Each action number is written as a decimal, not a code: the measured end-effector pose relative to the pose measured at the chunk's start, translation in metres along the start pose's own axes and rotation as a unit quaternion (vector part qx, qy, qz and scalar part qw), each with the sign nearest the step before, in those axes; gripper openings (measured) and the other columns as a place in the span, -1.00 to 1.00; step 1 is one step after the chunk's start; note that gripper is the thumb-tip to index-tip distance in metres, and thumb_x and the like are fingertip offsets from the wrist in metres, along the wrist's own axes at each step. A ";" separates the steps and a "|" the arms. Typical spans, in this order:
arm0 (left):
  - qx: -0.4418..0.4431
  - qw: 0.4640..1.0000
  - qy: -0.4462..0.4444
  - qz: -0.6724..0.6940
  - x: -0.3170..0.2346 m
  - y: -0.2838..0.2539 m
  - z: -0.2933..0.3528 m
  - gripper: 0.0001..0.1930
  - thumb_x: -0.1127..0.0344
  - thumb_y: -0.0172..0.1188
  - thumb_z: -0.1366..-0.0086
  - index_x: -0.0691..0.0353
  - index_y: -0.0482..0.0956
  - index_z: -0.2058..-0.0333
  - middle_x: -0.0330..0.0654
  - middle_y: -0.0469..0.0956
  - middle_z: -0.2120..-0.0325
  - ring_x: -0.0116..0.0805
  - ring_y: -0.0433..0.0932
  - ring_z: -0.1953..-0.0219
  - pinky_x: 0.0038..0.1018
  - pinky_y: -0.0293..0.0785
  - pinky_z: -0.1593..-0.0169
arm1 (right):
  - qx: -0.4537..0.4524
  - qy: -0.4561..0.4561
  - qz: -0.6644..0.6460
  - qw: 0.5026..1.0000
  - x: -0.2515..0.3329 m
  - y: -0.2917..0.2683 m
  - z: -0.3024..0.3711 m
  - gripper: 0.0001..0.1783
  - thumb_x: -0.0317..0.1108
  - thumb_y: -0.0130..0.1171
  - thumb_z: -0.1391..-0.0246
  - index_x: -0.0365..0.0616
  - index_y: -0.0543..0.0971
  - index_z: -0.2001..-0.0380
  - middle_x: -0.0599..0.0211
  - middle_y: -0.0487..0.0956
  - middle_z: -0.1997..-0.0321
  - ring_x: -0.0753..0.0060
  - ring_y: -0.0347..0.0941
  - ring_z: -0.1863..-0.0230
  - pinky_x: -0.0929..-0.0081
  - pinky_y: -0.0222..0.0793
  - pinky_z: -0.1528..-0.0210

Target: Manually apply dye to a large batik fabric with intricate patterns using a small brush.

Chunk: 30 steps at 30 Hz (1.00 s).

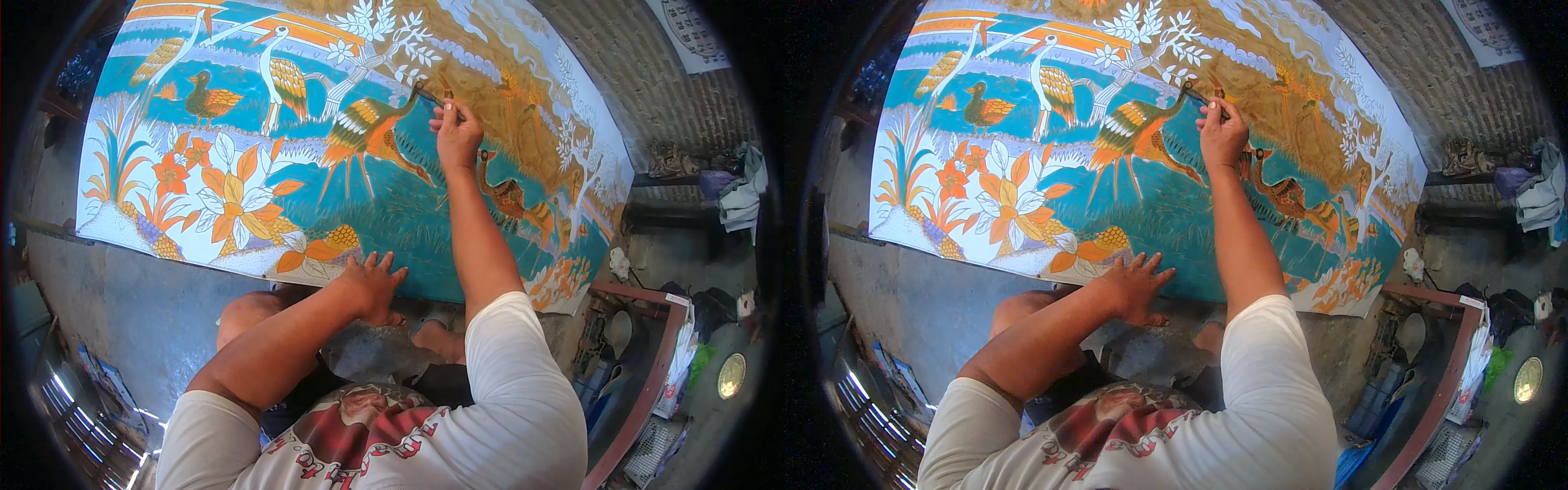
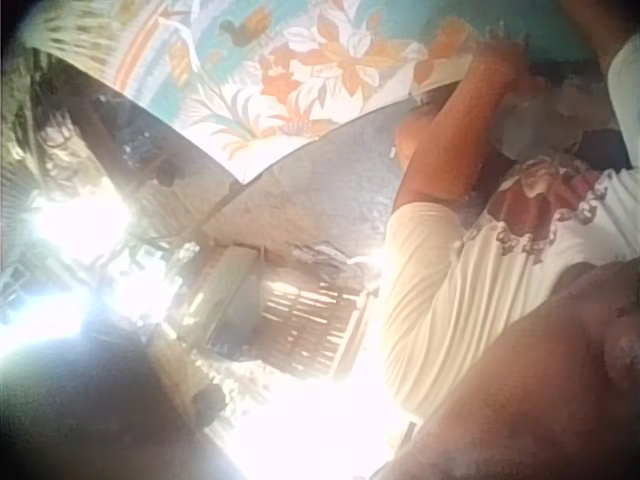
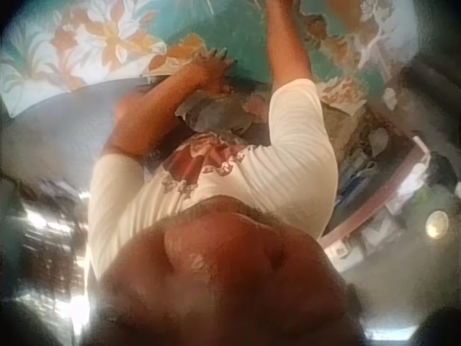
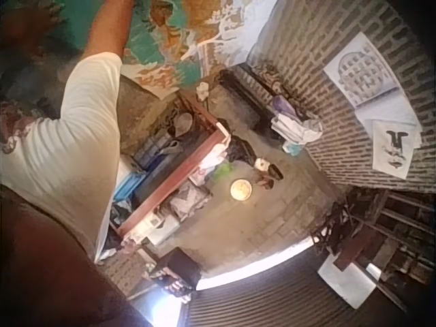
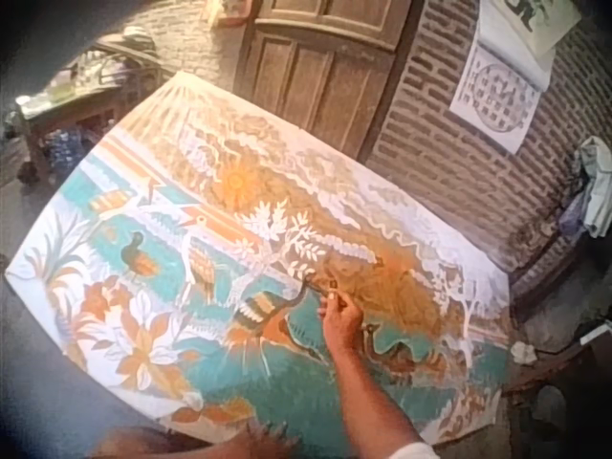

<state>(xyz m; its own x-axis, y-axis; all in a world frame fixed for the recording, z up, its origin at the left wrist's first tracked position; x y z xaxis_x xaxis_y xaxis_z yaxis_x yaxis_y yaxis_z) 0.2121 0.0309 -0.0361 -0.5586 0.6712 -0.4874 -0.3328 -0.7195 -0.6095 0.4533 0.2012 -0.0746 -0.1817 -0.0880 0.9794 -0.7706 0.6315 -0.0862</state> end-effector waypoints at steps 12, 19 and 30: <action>0.001 1.000 0.001 -0.003 0.001 -0.004 0.003 0.07 -0.39 0.20 -0.20 0.05 -0.03 -0.51 0.17 -0.14 -0.52 0.27 -0.05 -0.52 0.32 0.03 -0.40 | 0.016 -0.008 0.050 0.999 0.002 -0.010 0.008 -0.76 -0.32 0.13 -0.34 -0.27 0.66 0.19 0.19 0.71 0.41 0.47 0.62 0.50 0.48 0.54 0.44; 0.003 1.000 0.004 -0.002 0.001 -0.003 0.001 0.08 -0.40 0.20 -0.19 0.07 -0.03 -0.51 0.18 -0.13 -0.51 0.27 -0.05 -0.52 0.31 0.04 -0.39 | 0.018 -0.037 0.060 0.997 0.002 -0.003 0.004 -0.76 -0.31 0.14 -0.34 -0.26 0.66 0.17 0.19 0.71 0.41 0.45 0.65 0.48 0.46 0.55 0.42; 0.004 1.000 -0.002 0.003 0.004 0.000 -0.002 0.09 -0.41 0.21 -0.18 0.07 -0.01 -0.50 0.19 -0.12 -0.51 0.30 -0.03 -0.51 0.29 0.03 -0.40 | 0.041 0.043 -0.024 0.998 0.017 -0.015 0.059 -0.77 -0.30 0.14 -0.33 -0.26 0.65 0.19 0.20 0.67 0.43 0.43 0.60 0.51 0.43 0.55 0.45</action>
<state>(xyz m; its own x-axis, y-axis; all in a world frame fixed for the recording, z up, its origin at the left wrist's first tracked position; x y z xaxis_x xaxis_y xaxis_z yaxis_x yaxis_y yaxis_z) 0.2113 0.0340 -0.0395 -0.5634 0.6667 -0.4880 -0.3354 -0.7243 -0.6024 0.4257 0.1446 -0.0678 -0.0931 -0.0485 0.9945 -0.8254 0.5624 -0.0499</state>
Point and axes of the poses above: each hand's wrist, its own z-axis away from the middle knuckle, its own y-axis out of the palm, x = y × z, the point moved 1 cm from there along -z, towards the middle knuckle
